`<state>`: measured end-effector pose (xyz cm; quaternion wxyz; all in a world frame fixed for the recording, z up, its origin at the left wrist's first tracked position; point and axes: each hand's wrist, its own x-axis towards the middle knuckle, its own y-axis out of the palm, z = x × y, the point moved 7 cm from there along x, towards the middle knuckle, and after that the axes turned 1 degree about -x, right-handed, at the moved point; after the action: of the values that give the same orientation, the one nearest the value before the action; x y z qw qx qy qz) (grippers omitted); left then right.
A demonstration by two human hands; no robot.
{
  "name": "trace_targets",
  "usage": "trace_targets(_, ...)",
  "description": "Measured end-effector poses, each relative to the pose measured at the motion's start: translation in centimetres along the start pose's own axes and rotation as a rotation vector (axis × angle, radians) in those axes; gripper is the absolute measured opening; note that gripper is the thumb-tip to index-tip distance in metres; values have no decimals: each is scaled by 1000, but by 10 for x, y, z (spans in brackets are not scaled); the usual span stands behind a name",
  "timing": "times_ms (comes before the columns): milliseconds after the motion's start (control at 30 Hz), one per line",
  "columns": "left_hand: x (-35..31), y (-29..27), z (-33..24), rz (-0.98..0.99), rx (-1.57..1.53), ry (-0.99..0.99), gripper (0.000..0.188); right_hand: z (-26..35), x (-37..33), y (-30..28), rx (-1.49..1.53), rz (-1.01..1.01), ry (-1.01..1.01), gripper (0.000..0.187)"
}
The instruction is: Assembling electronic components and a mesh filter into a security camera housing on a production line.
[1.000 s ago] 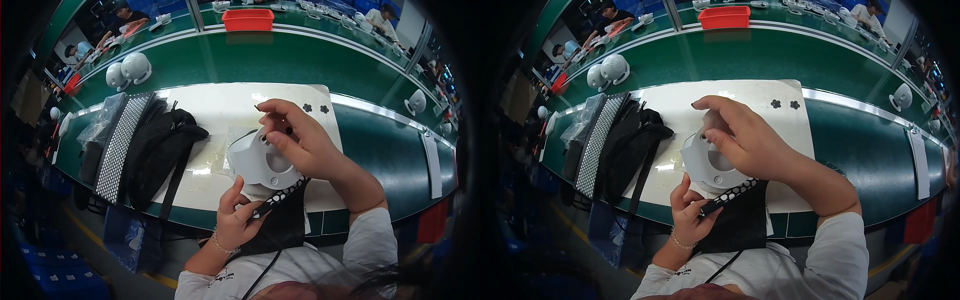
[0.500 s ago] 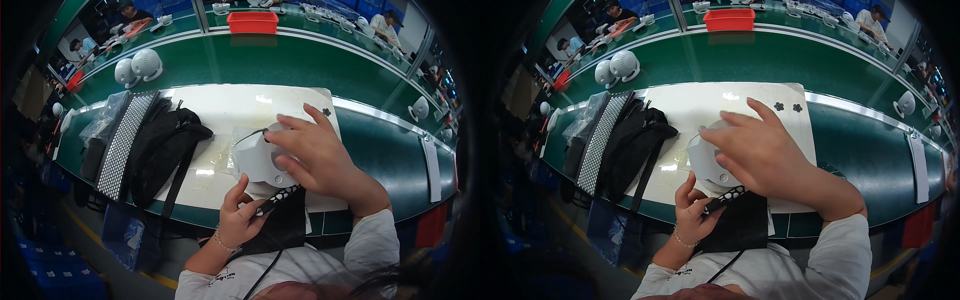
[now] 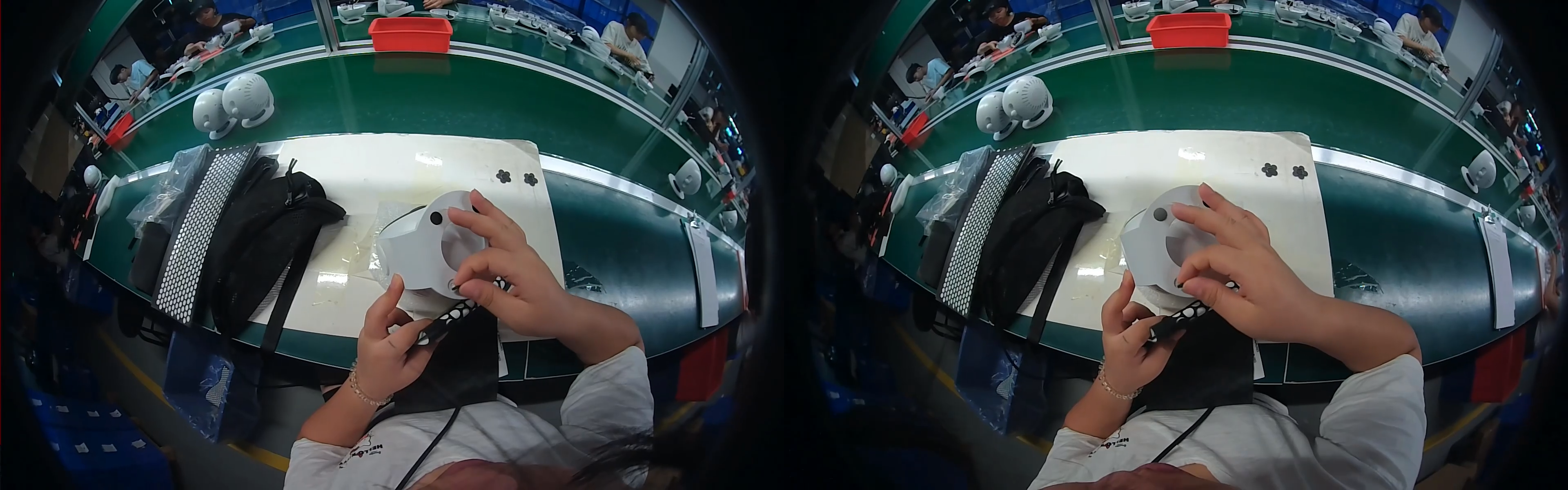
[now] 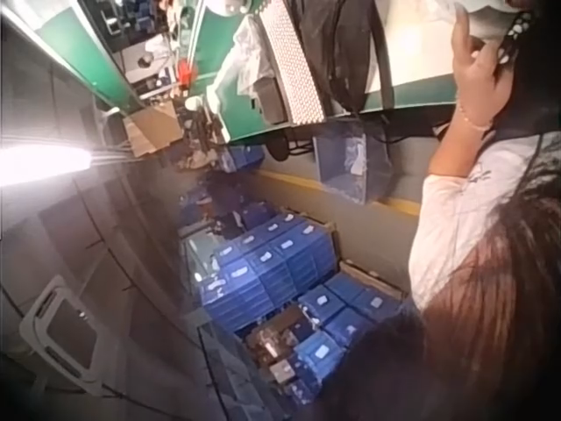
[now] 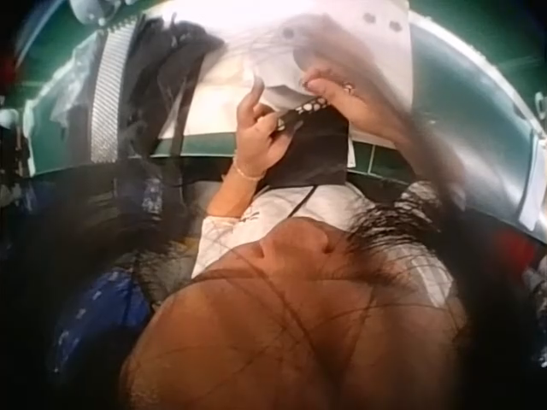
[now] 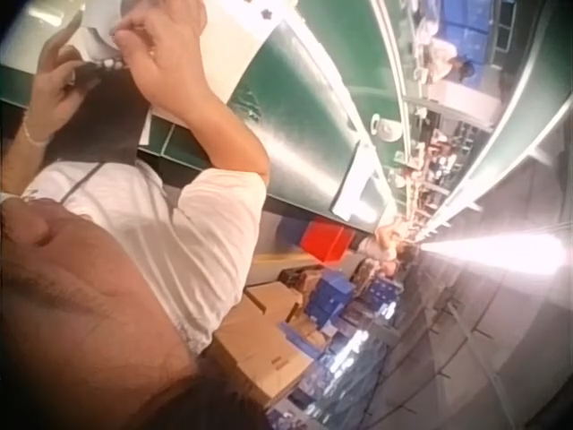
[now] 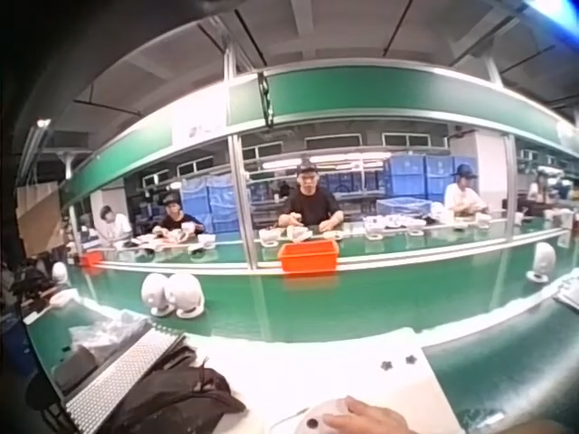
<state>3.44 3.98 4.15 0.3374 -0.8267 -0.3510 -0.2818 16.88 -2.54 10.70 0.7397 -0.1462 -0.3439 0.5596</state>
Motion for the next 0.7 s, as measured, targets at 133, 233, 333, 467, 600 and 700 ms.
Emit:
trace_targets(133,-2,0,2,14,-5,-34,27,-1,1,2,16,-1,13,7)
trace_targets(233,-2,-1,4,2,-24,-39,27,5,2,3,-188,5,-54,7)
trace_targets(333,0,-1,4,-6,-42,-33,27,12,-6,3,-436,-73,-148,10)
trace_targets(467,0,0,3,6,-47,-44,27,18,-25,7,-689,-169,-385,25)
trace_targets(600,-1,0,3,15,-36,-45,28,22,-31,10,-779,-195,-352,29)
trace_targets(700,-1,1,2,3,-36,-47,33,25,-28,9,-589,-173,-311,25)
